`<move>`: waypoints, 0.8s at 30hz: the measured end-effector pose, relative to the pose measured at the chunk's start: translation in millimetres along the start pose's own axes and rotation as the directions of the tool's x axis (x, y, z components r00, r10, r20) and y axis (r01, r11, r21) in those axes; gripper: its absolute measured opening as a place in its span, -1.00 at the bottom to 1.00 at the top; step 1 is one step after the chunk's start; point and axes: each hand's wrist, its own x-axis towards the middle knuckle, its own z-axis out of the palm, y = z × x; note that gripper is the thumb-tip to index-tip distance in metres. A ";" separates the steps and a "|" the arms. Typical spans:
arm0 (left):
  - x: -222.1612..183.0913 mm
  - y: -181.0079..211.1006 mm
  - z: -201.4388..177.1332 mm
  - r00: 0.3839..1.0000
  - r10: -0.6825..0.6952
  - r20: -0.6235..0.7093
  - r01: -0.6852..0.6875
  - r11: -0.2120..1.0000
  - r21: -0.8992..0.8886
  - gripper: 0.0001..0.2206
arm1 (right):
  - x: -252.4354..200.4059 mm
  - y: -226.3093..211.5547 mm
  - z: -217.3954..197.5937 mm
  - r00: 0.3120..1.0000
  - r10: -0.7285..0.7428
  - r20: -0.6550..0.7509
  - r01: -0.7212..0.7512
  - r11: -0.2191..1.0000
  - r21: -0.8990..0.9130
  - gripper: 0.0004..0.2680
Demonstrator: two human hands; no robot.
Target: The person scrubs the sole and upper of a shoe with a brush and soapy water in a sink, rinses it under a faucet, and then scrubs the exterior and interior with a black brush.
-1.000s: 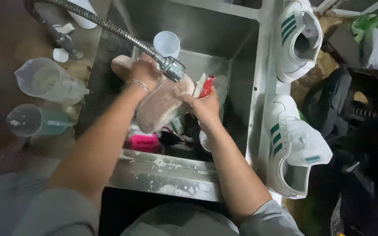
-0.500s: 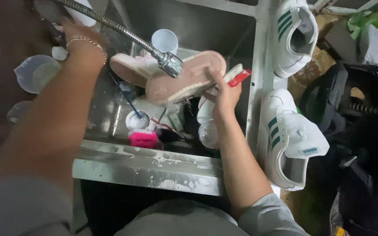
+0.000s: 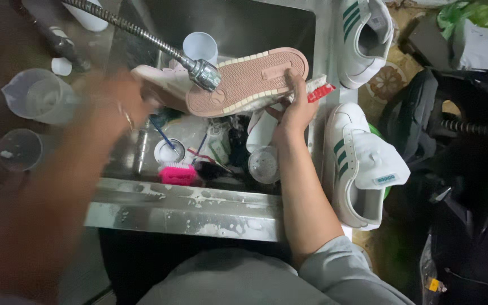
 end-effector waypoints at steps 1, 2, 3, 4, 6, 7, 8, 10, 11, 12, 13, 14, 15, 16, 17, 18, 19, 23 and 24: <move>-10.3 3.4 32.3 1.000 0.000 0.000 0.000 1.000 0.002 -0.36 | -4.8 -2.0 -1.6 1.000 0.001 0.000 -0.001 1.000 0.001 -0.15; -21.3 6.3 64.3 0.993 -0.023 0.117 0.042 0.986 -0.158 -0.30 | -10.0 -4.5 -2.6 1.000 0.014 0.013 -0.013 1.000 -0.028 -0.13; -32.6 9.0 96.0 0.972 -0.026 0.235 0.100 0.946 -0.309 -0.23 | -15.7 -7.1 -3.6 0.999 0.027 0.026 -0.025 0.998 -0.057 -0.11; -61.7 23.2 93.2 0.972 -0.026 0.233 0.099 0.946 -0.308 -0.23 | -24.1 -8.0 -6.9 0.999 0.026 0.027 -0.025 0.998 -0.055 -0.11; -122.6 50.8 88.8 0.933 0.003 0.360 0.222 0.782 -0.583 -0.08 | -43.3 -8.9 -15.3 0.992 0.124 -0.027 -0.127 0.986 -0.105 -0.04; -137.0 59.7 99.3 0.932 0.002 0.362 0.224 0.782 -0.582 -0.08 | -48.6 -3.2 -25.0 0.992 0.126 -0.027 -0.129 0.986 -0.106 -0.04; -150.2 68.1 109.9 0.950 -0.016 0.310 0.254 0.614 -0.747 0.03 | -53.1 2.9 -32.7 0.979 0.201 -0.031 -0.203 0.976 -0.082 -0.09; -166.8 82.6 126.7 0.961 -0.056 0.270 0.268 0.411 -0.871 0.15 | -69.8 10.2 -44.9 0.959 0.283 -0.030 -0.285 0.956 -0.066 -0.13; -170.4 88.7 133.2 0.968 -0.090 0.235 0.249 0.222 -0.943 0.23 | -82.1 11.5 -49.8 0.956 0.290 0.039 -0.288 0.956 -0.054 -0.16; -176.9 94.4 141.2 0.969 -0.133 0.210 0.215 0.024 -0.976 0.33 | -96.4 13.8 -56.7 0.948 0.300 0.108 -0.296 0.954 -0.047 -0.20; -178.7 94.3 122.4 0.964 -0.145 0.223 0.228 0.020 -0.973 0.33 | -110.0 19.8 -64.4 0.943 0.314 0.109 -0.309 0.949 -0.058 -0.20; -178.1 96.2 104.0 0.942 -0.255 0.218 0.199 -0.098 -0.975 0.26 | -121.1 24.3 -72.8 0.932 0.328 0.153 -0.328 0.944 -0.024 -0.31; -176.6 98.0 85.7 0.905 -0.361 0.224 0.155 -0.209 -0.966 0.19 | -131.7 28.6 -81.2 0.919 0.341 0.196 -0.349 0.937 0.010 -0.42; -174.6 99.9 67.4 0.901 -0.367 0.231 0.160 -0.214 -0.964 0.19 | -148.3 23.6 -78.1 0.917 0.347 0.198 -0.354 0.935 0.001 -0.42; -171.9 101.7 49.5 0.824 -0.509 0.249 0.060 -0.358 -0.932 0.10 | -164.4 19.0 -75.1 0.909 0.366 0.200 -0.379 0.925 0.030 -0.44; -171.4 104.6 34.6 0.720 -0.628 0.295 -0.055 -0.475 -0.878 0.01 | -182.0 14.8 -76.7 0.900 0.390 0.196 -0.407 0.912 0.055 -0.45; -165.7 92.4 59.5 0.711 -0.631 0.310 -0.045 -0.481 -0.876 0.01 | -186.0 17.6 -87.0 0.897 0.400 0.190 -0.415 0.909 0.041 -0.45; -128.8 41.2 136.1 0.656 -0.700 -0.283 -0.668 -0.363 -0.650 -0.14 | -166.4 40.6 -129.4 0.873 0.163 0.459 -0.119 0.985 -0.123 -0.46; -118.8 22.9 150.0 0.604 -0.620 -0.501 -0.776 -0.316 -0.546 -0.23 | -156.5 52.8 -139.6 0.825 0.021 0.564 0.072 0.987 -0.142 -0.42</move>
